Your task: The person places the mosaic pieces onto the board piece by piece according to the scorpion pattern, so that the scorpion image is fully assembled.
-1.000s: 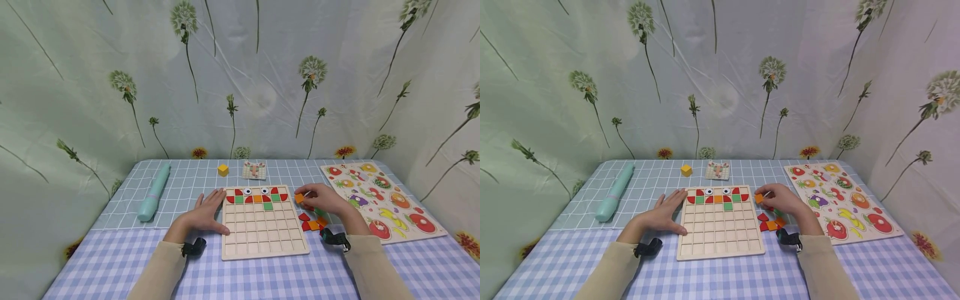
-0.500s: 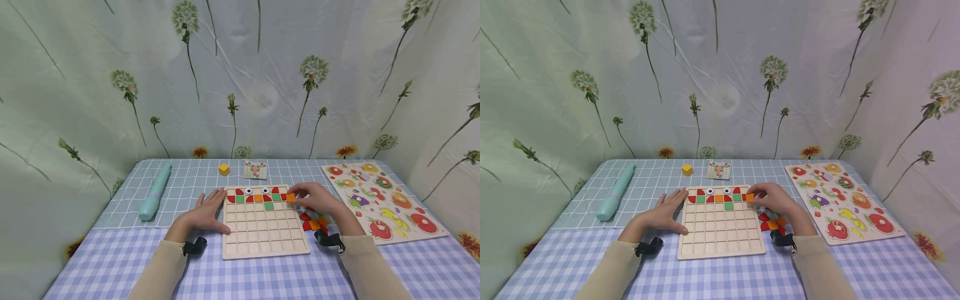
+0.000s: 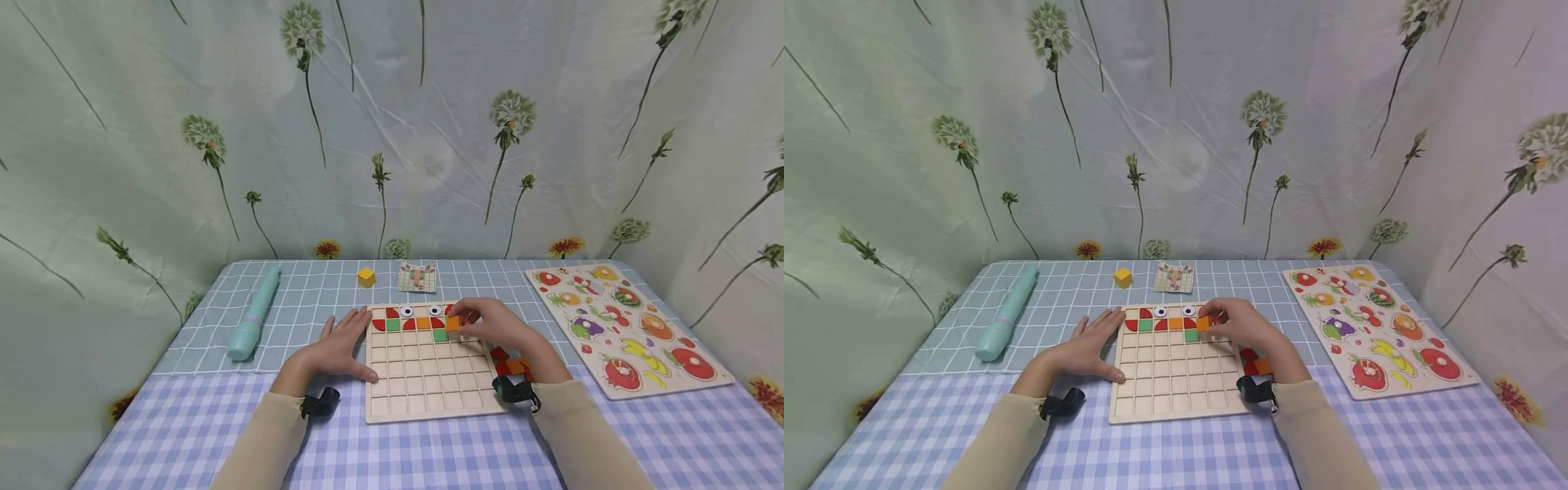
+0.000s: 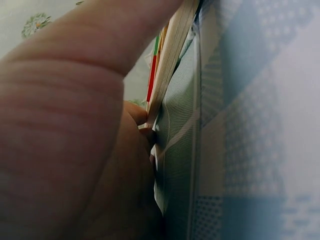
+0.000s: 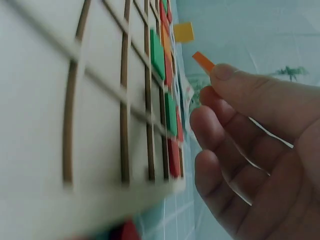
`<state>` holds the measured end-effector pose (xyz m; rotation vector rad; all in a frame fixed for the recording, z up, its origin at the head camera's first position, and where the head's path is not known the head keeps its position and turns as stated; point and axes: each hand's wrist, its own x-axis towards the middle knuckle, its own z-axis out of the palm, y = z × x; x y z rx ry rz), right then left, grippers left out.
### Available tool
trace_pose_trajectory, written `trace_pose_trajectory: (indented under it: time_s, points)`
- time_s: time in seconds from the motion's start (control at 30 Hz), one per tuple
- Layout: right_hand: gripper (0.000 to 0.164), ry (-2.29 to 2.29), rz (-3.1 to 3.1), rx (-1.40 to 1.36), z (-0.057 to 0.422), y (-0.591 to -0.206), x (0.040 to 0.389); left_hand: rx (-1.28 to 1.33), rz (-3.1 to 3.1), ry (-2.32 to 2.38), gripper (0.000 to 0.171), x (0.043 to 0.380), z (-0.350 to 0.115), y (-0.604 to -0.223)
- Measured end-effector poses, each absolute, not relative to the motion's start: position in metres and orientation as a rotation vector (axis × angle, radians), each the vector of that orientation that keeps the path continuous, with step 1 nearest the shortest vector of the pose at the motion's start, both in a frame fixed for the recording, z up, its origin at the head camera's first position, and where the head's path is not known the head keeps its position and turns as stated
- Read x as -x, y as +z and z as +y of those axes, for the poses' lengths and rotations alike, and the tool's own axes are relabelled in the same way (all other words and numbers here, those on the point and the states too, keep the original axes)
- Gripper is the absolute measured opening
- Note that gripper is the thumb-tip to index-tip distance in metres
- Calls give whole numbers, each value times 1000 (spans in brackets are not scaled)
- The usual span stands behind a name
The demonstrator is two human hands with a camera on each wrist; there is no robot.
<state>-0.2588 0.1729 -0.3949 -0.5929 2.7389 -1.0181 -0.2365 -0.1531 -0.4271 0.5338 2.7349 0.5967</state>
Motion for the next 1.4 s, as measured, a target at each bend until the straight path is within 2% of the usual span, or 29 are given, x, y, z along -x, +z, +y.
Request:
trace_pose_trajectory:
  time_s: [0.23,0.5,1.4]
  points:
    - [24,-1041,2696,666,153,-397,260,-527,2739,608,128,237,-152,-429]
    - [22,-1023,2686,631,137,-403,262,-527,2745,606,129,237,-152,-431]
    - [19,-982,2730,664,126,-410,261,-517,2742,611,128,237,-152,-429]
